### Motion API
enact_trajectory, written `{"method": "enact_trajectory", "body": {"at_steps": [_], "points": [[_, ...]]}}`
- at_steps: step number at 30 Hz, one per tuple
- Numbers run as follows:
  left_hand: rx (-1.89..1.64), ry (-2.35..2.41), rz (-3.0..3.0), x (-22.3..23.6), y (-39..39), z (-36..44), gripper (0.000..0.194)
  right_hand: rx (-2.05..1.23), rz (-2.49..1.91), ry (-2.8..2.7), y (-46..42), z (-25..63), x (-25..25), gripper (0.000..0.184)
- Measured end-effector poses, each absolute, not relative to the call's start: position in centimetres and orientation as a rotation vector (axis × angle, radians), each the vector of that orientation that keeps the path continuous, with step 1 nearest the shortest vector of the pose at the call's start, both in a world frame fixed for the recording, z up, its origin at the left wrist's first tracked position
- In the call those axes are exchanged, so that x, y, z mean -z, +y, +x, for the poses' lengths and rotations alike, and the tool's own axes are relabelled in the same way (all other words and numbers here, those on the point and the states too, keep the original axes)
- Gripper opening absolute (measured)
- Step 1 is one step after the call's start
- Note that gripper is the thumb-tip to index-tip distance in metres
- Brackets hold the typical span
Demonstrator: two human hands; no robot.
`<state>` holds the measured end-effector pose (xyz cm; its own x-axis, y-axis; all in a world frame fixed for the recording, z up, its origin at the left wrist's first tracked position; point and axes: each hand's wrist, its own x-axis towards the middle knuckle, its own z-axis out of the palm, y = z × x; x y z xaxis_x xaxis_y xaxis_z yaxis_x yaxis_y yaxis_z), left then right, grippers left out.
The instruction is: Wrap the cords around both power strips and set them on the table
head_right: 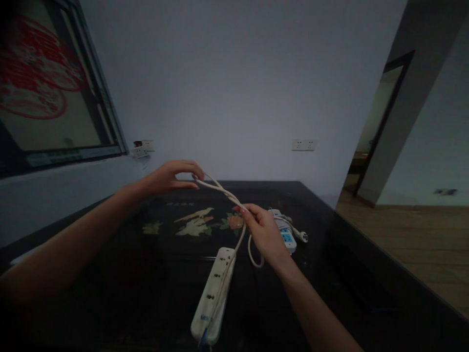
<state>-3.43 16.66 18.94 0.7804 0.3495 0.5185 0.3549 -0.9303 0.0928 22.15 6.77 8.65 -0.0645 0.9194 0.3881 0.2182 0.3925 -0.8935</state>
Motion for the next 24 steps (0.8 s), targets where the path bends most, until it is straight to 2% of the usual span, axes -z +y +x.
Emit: {"method": "enact_trajectory", "body": {"at_steps": [8,16,18,21,24], "points": [[0.571,-0.748,-2.923,-16.9,17.1,-4.0,0.023,-0.603,-1.092,-1.673,6.4,22.4,-8.8,0.032],[0.854,-1.206,-3.08,-16.7,17.4,-3.8,0.019,-0.461,-1.062,-1.778,3.9,22.0,-8.6,0.027],[0.864,-1.321,-3.155,-15.9,18.2,-4.0,0.023,-0.414,-1.053,-1.769,3.1,22.3,-8.9,0.026],[0.825,-1.243,-3.24,-14.4,19.1,-4.6,0.027,-0.334,-1.062,-1.686,2.6,23.3,-10.0,0.025],[0.716,-0.915,-3.284,-13.6,18.6,-5.1,0.024,-0.322,-1.081,-1.575,2.9,24.8,-11.6,0.027]]}}
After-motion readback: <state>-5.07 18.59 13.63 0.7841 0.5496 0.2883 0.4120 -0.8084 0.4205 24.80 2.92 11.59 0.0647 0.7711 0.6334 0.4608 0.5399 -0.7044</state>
